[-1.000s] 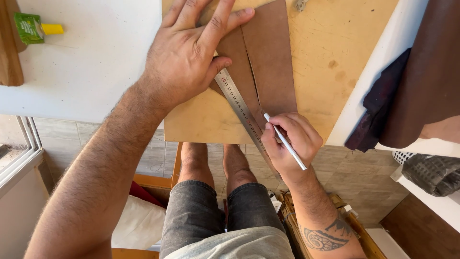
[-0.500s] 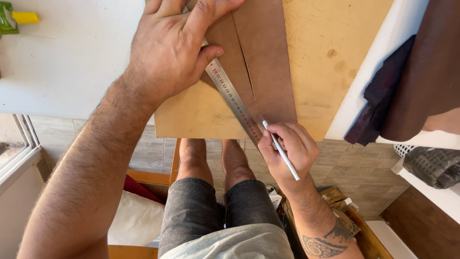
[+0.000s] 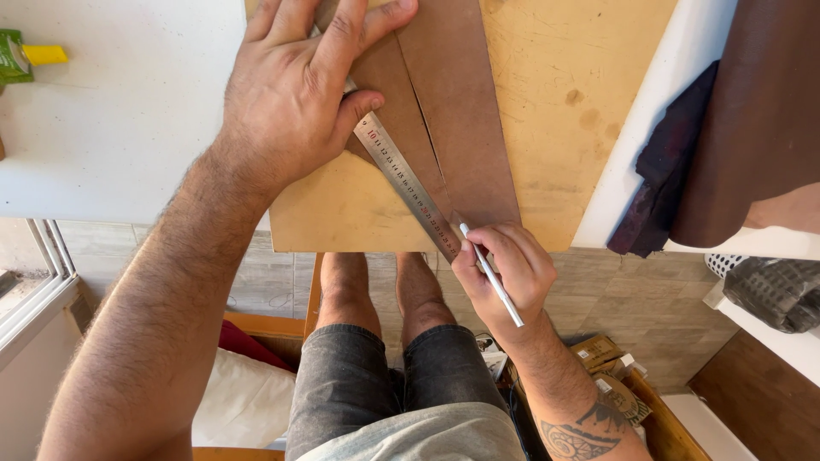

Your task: The person is measuring and cutting pieces of brown leather using a metal ruler, a craft knife, and scissors on a workbench.

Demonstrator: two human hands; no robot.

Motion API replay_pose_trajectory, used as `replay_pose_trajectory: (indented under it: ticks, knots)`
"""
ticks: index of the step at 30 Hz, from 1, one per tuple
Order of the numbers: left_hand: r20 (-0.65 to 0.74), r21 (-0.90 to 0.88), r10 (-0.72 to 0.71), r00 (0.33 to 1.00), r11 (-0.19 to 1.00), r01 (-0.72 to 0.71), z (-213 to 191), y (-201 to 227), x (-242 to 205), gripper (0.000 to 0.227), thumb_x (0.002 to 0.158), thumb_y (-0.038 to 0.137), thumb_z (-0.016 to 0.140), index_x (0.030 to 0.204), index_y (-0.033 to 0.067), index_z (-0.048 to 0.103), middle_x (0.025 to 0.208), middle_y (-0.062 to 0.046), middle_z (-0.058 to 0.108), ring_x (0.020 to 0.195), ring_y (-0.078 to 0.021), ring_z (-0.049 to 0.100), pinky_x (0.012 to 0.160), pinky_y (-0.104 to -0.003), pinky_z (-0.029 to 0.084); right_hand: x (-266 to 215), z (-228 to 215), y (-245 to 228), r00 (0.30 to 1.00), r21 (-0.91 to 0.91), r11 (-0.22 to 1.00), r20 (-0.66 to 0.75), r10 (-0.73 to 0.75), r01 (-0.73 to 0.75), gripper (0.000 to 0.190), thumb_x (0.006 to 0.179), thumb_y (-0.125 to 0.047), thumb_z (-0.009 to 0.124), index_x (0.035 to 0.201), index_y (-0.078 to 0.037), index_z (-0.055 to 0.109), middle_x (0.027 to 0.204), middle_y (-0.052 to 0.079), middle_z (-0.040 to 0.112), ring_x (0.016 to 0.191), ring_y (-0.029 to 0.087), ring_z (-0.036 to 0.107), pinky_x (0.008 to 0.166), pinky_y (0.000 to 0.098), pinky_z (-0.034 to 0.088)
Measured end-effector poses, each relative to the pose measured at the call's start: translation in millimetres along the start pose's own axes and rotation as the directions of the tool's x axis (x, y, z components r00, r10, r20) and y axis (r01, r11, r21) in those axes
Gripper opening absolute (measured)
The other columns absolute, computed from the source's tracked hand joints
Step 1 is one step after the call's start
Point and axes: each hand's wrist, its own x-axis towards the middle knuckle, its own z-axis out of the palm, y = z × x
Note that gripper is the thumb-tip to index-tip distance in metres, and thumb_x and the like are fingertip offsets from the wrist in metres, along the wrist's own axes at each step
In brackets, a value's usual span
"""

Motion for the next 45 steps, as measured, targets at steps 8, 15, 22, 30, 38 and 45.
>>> replay_pose_trajectory:
  ticks: [8, 15, 22, 30, 38, 45]
  knots:
    - [0.005, -0.009, -0.009, 1.0, 1.0, 0.009, -1, 1, 1, 0.088, 0.091, 0.026, 0.094, 0.16, 0.0088, 0.044, 0.157, -0.013, 0.057, 0.141, -0.0394, 0.046, 0.112, -0.054, 0.039, 0, -1, -2, 1.0, 0.021, 1.0, -0.01, 0.01, -0.01, 0.005, 0.091, 0.004, 0.061, 0.086, 0.005, 0.063, 0.076, 0.014, 0.064, 0.066, 0.027, 0.06, 0.063, 0.0363, 0.052]
    - [0.037, 0.03, -0.002, 0.999, 1.0, 0.001, 0, 0, 2, 0.09, 0.093, 0.028, 0.091, 0.163, 0.0094, 0.038, 0.16, -0.012, 0.057, 0.145, -0.0398, 0.042, 0.114, -0.055, 0.037, -69, -11, 4, 0.985, -0.01, 0.997, -0.152, 0.079, -0.081, 0.043, 0.112, -0.028, 0.038, 0.099, 0.005, 0.063, 0.088, 0.02, 0.073, 0.071, 0.026, 0.071, 0.06, 0.0327, 0.057]
    - [-0.077, 0.04, 0.11, 0.991, 0.993, -0.108, -2, 7, -1, 0.091, 0.094, 0.01, 0.088, 0.162, -0.0026, 0.028, 0.157, -0.01, 0.07, 0.15, -0.0382, 0.045, 0.128, -0.053, 0.031, -106, -3, 9, 0.994, -0.172, 0.98, -0.04, 0.099, -0.104, 0.029, 0.087, -0.016, 0.083, 0.094, 0.003, 0.063, 0.1, 0.018, 0.065, 0.085, 0.026, 0.064, 0.071, 0.033, 0.062]
    - [-0.495, -0.163, -0.042, 0.868, 0.986, -0.045, -45, 35, -7, 0.053, 0.117, 0.025, 0.05, 0.145, -0.0206, 0.046, 0.143, -0.039, 0.052, 0.136, -0.0581, 0.051, 0.121, -0.068, 0.043, -131, -12, 13, 0.985, -0.109, 0.988, -0.142, 0.093, -0.109, 0.023, 0.094, -0.013, 0.074, 0.109, 0.001, 0.063, 0.095, 0.015, 0.067, 0.083, 0.029, 0.067, 0.075, 0.041, 0.059]
    - [-0.396, -0.047, -0.306, 0.866, 0.948, 0.314, 31, 108, -49, 0.061, 0.111, 0.041, 0.057, 0.148, -0.0064, 0.047, 0.154, -0.034, 0.039, 0.141, -0.0541, 0.045, 0.114, -0.068, 0.042, -52, -54, 71, 0.927, -0.22, 0.953, -0.353, 0.122, -0.209, 0.03, 0.094, -0.007, 0.077, 0.116, 0.004, 0.061, 0.102, 0.022, 0.066, 0.088, 0.036, 0.065, 0.08, 0.041, 0.056]
    - [-0.386, 0.165, -0.312, 0.868, 0.903, 0.397, 67, 109, -41, 0.076, 0.095, 0.056, 0.074, 0.142, -0.0018, 0.06, 0.156, -0.03, 0.04, 0.143, -0.0533, 0.039, 0.115, -0.06, 0.034, 45, -32, 120, 0.902, -0.305, 0.952, -0.42, -0.095, -0.042, 0.035, 0.097, -0.024, 0.075, 0.119, 0.002, 0.066, 0.093, 0.021, 0.06, 0.082, 0.041, 0.062, 0.071, 0.0513, 0.052]
